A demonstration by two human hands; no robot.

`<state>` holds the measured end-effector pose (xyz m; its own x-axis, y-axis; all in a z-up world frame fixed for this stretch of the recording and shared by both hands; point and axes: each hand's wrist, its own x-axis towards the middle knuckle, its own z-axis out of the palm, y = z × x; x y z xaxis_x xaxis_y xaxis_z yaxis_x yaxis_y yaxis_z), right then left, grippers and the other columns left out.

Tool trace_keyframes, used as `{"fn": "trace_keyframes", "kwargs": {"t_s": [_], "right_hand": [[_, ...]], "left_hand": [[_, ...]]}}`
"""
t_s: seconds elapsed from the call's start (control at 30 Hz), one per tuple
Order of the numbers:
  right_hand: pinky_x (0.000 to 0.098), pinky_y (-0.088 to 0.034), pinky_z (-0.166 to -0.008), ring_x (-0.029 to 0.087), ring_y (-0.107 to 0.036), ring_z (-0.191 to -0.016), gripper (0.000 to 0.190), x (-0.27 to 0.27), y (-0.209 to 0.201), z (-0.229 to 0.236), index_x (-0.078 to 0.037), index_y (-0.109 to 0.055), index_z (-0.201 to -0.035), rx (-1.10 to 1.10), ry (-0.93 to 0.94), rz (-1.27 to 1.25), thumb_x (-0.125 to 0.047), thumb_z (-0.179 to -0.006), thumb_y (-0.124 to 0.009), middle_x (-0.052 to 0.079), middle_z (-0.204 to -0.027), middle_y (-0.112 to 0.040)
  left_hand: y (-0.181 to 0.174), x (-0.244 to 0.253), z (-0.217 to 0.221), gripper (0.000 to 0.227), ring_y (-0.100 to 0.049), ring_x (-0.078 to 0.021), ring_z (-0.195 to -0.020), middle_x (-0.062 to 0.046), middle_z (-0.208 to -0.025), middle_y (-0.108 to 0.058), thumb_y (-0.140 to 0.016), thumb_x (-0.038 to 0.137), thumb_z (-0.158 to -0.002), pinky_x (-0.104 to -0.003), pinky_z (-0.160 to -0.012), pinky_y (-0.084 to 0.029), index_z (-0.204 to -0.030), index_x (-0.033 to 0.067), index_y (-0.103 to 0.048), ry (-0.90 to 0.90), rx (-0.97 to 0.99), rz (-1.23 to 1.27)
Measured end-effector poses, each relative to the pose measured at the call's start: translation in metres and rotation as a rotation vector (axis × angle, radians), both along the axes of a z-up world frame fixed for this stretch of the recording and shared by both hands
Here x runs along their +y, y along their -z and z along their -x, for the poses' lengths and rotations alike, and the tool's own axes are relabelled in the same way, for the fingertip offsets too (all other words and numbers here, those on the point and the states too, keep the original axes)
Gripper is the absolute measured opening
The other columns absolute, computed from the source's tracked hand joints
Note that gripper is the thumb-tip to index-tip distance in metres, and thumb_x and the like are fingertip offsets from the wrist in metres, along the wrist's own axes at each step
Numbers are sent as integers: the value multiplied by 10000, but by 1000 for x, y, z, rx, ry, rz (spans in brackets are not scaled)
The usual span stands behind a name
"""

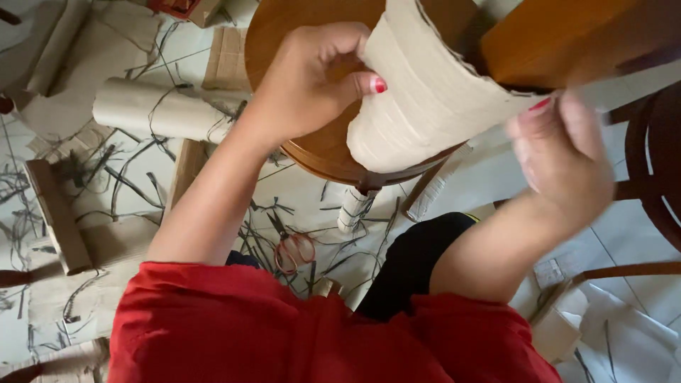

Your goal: Wrapping furniture legs with cardboard and securing them with ties for protection.

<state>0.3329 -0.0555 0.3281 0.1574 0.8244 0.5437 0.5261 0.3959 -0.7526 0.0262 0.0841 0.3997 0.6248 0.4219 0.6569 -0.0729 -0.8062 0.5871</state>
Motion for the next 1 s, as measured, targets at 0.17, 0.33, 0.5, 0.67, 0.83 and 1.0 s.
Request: {"fn": "trace_keyframes", "kwargs": {"t_s": [0.17,0.33,0.5,0.67,0.83,1.0], "right_hand": [[176,-407,-798,83,-513,-852,575,30,-8,28,116,-509,-1410,155,-501,-103,-299,-1026,-614,113,-1234,-626],[295,-434,-925,172,-524,-1029,499,71,20,13,-3,-484,-1457,99,-824,-486,-172,-1006,-611,98,-1236,-546],[143,-321,-649,12,-353,-666,596,38,32,-32,-20,-415,-1591,146,-750,-114,-118,-1038,-613,59,-1395,-591],[599,-362,-1335,532,-498,-1392,452,-20,-17,-5,202,-347,-1598,-414,-379,37,160,-1201,-559,393,-1527,-445],[461,-504,-1090,385,-579,-1127,348,-80,-5,-13,188,-515,-1403,-656,-261,337,127,-1081,-631,322,-1314,-554],[380,-550,-946,230,-715,-1073,565,-64,-45,124,-9,-655,-1281,-533,-418,759,-114,-734,-750,135,-1206,-741]], "left_hand": [[22,-7,-24,279,-658,-229,-1046,-117,-1137,-589,-644,-65,-990,-369,-1008,-579,-1216,-6,-491,112,-54,181],[56,-16,-34,422,-690,-253,-1120,-212,-1340,-608,-409,312,-1115,-371,-937,-585,-1398,13,-320,-11,73,248],[57,-23,-7,571,-609,-493,-1403,-380,-1519,-508,-470,357,-1165,-545,-1216,-496,-1506,2,-182,-127,139,167],[36,-50,37,532,-666,-447,-811,-333,-1088,-681,-684,284,-1055,-485,-698,-543,-1308,-154,-521,-342,493,-205],[26,-88,74,479,-643,-346,-617,-164,-878,-744,-678,170,-810,-458,-537,-484,-1254,6,-607,-124,825,83],[55,-106,116,507,-812,-185,-662,-83,-880,-840,-609,104,-902,-323,-541,-626,-1406,65,-556,-60,1224,694]]}}
